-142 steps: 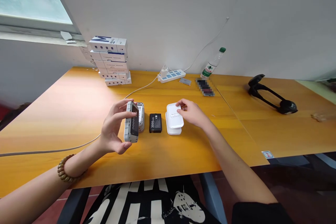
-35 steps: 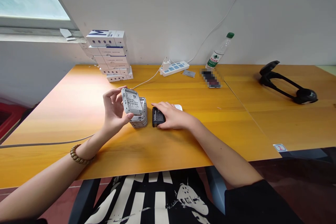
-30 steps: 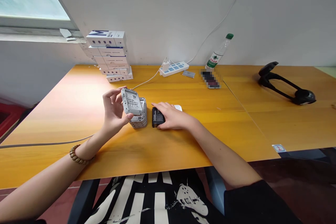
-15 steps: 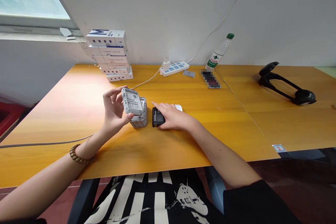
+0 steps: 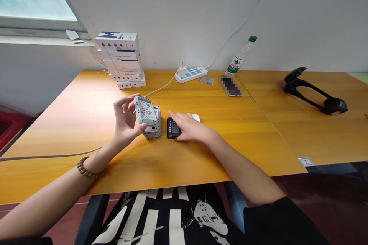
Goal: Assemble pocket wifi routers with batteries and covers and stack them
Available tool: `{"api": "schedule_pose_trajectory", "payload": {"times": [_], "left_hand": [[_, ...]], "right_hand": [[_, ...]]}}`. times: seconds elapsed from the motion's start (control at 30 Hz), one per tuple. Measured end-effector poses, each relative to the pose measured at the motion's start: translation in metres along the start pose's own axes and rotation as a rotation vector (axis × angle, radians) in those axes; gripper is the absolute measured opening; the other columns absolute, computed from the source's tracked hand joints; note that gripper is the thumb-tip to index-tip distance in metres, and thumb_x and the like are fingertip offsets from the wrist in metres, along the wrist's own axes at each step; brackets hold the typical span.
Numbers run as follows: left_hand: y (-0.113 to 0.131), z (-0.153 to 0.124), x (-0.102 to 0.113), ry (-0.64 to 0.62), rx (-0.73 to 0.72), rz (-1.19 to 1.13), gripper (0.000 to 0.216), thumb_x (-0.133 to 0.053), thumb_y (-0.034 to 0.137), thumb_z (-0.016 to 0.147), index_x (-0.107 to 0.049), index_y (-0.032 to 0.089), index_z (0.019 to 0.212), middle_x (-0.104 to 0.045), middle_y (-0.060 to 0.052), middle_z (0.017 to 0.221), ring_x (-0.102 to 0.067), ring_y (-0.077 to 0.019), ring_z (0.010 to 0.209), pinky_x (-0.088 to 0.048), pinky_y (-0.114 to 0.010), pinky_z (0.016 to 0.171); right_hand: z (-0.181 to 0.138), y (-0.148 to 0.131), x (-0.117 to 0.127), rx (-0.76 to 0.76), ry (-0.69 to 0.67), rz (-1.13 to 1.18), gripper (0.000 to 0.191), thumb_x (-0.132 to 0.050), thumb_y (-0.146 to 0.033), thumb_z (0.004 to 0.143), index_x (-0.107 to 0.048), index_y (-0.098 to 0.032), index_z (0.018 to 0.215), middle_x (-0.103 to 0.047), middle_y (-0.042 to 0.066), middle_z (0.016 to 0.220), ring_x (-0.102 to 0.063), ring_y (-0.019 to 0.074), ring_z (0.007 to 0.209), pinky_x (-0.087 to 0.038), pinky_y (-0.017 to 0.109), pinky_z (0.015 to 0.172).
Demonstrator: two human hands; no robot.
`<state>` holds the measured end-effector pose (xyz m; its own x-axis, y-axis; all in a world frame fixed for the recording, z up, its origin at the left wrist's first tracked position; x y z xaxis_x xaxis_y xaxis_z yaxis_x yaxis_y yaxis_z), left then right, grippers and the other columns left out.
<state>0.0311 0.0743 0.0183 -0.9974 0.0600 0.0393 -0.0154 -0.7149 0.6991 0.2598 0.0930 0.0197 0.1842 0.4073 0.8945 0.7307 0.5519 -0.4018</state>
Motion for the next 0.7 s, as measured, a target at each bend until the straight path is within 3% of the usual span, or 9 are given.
{"api": "schedule_pose_trajectory", "payload": {"times": [0.13,0.3,0.7], "left_hand": [[0.001,0.0,0.0,0.003,0.012,0.012,0.083,-0.091,0.046,0.083,-0.039,0.039,0.148,-0.044,-0.01,0.157,-0.056,-0.0284,0.141,-0.063,-0.044,0.106],[0.0,0.0,0.0,0.009,0.025,-0.005,0.085,-0.093,0.045,0.081,-0.041,0.038,0.147,-0.044,-0.011,0.156,-0.057,-0.0284,0.139,-0.062,-0.046,0.107],[0.003,0.001,-0.001,0.022,0.035,-0.007,0.083,-0.092,0.047,0.08,-0.042,0.038,0.146,-0.045,-0.01,0.156,-0.057,-0.0281,0.138,-0.061,-0.047,0.108]], "right_hand": [[-0.001,-0.003,0.001,0.013,0.008,-0.005,0.109,-0.081,-0.029,0.082,-0.021,-0.018,0.173,-0.059,0.019,0.149,-0.055,0.0426,0.135,-0.046,0.053,0.111],[0.002,-0.008,-0.001,0.047,0.049,0.006,0.11,-0.084,-0.044,0.083,-0.025,-0.016,0.171,-0.06,0.021,0.148,-0.055,0.0439,0.136,-0.044,0.056,0.113],[0.01,-0.007,-0.006,0.066,0.077,-0.007,0.108,-0.084,-0.041,0.082,-0.028,-0.015,0.17,-0.063,0.021,0.141,-0.057,0.0441,0.131,-0.042,0.058,0.112]]}}
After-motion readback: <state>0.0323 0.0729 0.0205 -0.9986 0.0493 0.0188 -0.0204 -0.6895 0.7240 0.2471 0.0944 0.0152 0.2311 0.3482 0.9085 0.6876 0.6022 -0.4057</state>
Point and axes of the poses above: each hand's wrist, its own z-axis towards the middle knuckle, its own x-axis out of the back of the hand, y = z × x, the point moved 5 cm from there along z, towards the middle knuckle
